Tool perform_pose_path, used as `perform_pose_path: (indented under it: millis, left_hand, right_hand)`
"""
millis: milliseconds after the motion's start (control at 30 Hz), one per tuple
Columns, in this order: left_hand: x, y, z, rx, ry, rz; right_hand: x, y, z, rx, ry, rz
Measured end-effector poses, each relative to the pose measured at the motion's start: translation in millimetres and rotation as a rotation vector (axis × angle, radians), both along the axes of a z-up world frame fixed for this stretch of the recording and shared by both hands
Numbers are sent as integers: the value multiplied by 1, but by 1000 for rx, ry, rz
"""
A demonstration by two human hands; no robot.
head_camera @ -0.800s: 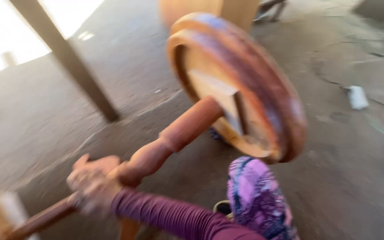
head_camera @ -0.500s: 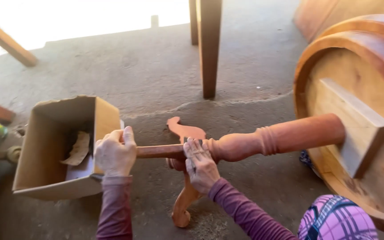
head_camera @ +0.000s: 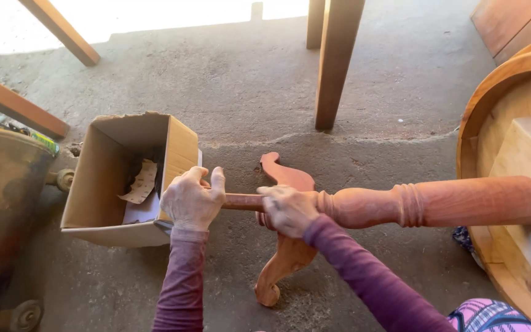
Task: The person sands a wooden table leg by hand using sandpaper.
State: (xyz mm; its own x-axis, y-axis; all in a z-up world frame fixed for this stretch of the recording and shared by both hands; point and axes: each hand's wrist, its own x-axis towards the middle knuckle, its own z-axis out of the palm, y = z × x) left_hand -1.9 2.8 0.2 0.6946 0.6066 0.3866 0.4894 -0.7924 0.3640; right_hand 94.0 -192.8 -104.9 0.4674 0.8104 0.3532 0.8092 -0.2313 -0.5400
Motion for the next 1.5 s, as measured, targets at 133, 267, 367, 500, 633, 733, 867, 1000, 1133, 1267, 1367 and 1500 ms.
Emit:
perform_pose_path:
  millis: [133,267,367,500,633,733,867,1000,1133,1267,1367,1500]
  left_hand:
    - [1,-1,-8,57,-9,19]
    - [-3,-4,-11,41,-66,-12]
    - [3,-8,-8,65,-79,21]
    - [2,-5,-12,102,-33,43]
    - [-1,-5,-13,98,-92,-4]
    - [-1,1,-19,88,-93,-7]
    - [3,-8,-4,100,-64,31]
    - [1,-7,-8,78,-81,25]
    - [-2,-6,-14,115,-138,-21]
    - [-1,-7,-11,114,-160,-13]
    - [2,-10,-8,98,-148,-3]
    - [2,-8,-10,74,-118,24]
  right_hand:
    - [-21,16,54,-54,62,-49]
    - [-4,-34,4,-53,0,-37]
    - [10,-57,-18,-13,12,-115]
    - [10,-15,0,9,206,-115]
    - [-1,-11,39,-84,253,-42]
    - [0,-49,9,-24,186,-143]
    - [-2,-41,-9,92,81,-277]
    - [-20,12,22,-178,87,-159]
    - [-42,11,27,101,-236,-114]
    - [-36,-57,-26,99,-52,-219]
    - [-41,-58,-58,106,129,-324]
    - [-45,-20,-33,139,-56,-288]
